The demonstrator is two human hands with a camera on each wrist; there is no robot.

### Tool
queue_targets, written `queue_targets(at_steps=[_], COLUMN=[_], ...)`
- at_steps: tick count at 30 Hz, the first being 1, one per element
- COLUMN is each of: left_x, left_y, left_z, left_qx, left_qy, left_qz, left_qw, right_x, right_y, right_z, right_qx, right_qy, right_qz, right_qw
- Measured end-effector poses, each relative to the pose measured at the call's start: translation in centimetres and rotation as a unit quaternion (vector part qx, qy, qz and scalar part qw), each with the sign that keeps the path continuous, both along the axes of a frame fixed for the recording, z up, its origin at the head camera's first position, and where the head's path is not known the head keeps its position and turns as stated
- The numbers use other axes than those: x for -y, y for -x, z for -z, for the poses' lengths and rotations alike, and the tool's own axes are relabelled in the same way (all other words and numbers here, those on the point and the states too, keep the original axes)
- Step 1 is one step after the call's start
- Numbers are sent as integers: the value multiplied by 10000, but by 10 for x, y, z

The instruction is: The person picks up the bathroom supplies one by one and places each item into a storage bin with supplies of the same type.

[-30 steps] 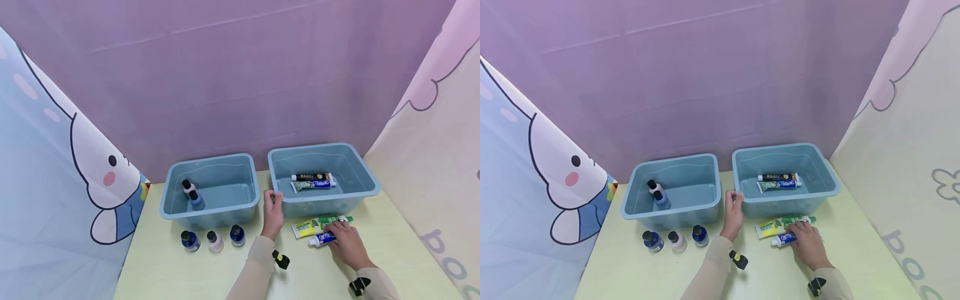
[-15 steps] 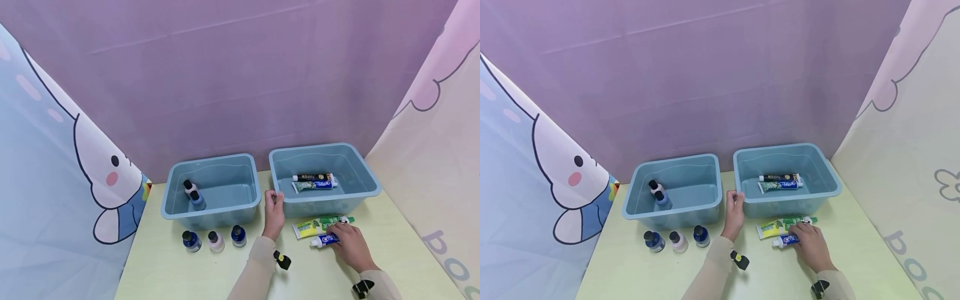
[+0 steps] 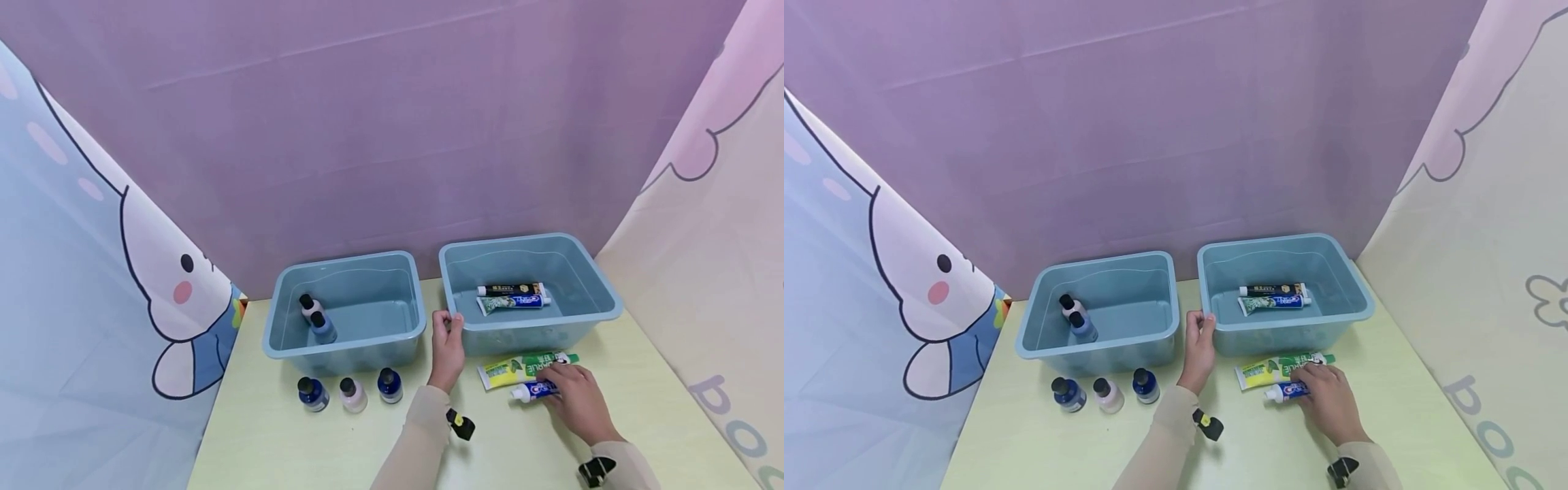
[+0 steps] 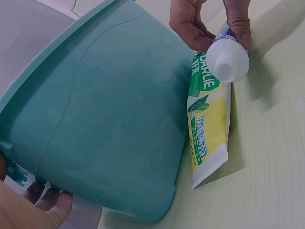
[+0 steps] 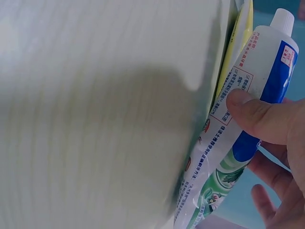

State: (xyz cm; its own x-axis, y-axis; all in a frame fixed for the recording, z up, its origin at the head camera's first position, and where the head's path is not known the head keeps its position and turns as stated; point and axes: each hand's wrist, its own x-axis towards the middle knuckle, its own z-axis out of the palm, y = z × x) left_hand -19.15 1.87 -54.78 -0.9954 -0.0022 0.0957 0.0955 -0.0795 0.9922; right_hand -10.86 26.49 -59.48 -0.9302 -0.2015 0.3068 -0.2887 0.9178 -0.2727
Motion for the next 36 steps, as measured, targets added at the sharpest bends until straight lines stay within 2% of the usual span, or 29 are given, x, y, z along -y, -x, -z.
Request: queue_targets(at_steps=[10, 16, 26, 36], left_x=[0, 0, 0, 1], left_y=[0, 0, 0, 0], left_z=[-1, -1, 0, 0], left_qx=[18, 41, 66, 67], left_qy=[-6, 5, -40, 10], left_qz=[2, 27, 65, 56], left_qw=[10000, 10000, 9999, 10000], right_x=[-2, -2, -1, -3], right_y=[-1, -1, -2, 0], right_z=[-6, -9, -19, -32], right_qx=[265, 82, 94, -273], right_qy=[202, 209, 156, 222], right_qz=[14, -2, 97, 13], right_qw=[9994, 9997, 9998, 9994])
